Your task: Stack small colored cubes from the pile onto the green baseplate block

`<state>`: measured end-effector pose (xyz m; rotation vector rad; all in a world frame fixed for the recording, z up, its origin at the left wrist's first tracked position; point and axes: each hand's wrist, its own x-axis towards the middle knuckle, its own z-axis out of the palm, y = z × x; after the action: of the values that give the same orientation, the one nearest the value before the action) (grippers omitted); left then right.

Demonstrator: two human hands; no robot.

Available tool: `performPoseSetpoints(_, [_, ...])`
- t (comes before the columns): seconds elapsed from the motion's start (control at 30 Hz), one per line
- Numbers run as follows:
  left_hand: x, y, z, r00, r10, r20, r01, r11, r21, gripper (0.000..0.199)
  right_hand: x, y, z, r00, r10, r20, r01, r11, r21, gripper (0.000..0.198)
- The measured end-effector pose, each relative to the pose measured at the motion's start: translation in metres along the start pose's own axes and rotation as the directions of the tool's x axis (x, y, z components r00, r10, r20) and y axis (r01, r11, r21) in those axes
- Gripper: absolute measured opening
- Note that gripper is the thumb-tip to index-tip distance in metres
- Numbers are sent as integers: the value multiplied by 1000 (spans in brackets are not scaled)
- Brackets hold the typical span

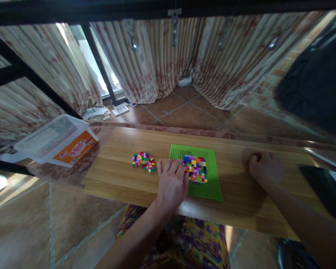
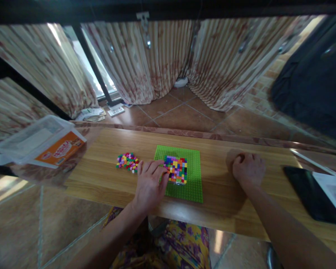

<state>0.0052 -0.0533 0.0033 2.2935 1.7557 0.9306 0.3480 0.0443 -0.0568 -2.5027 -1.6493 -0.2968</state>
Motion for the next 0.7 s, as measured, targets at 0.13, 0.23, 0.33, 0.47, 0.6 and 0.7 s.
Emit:
performPoseSetpoints(0.13, [-2,0,2,1000,1,-23,-1,1000,-3,12,-1,-1,-1,1000,-1,-11,1,1000,14,47])
performPoseSetpoints(0.23, [-3,0,3,999,-7,-36,7,1000,-10,14,-1,-1,-1,1000,6,-11,-6,1000,31,46])
performPoseSetpoints(0.33, [-4,-1,6,999,-9,-46,8,1000,-8,14,-1,0,0,1000,0,-19,0,1000,27,46])
performPoseSetpoints(0.47, [-6,-1,10,998,0,-69,1,1000,7,14,0,1,2,1000,-3,-26,3,1000,16,47])
performPoseSetpoints(0.6, [-7,-1,13,996,-10,-94,11,1000,13,13,0,0,1,1000,11,-11,-11,1000,18,46])
performPoseSetpoints(0.7, [-7,0,14,993,-21,-112,22,1000,6,14,0,0,0,1000,6,-10,-6,1000,13,46])
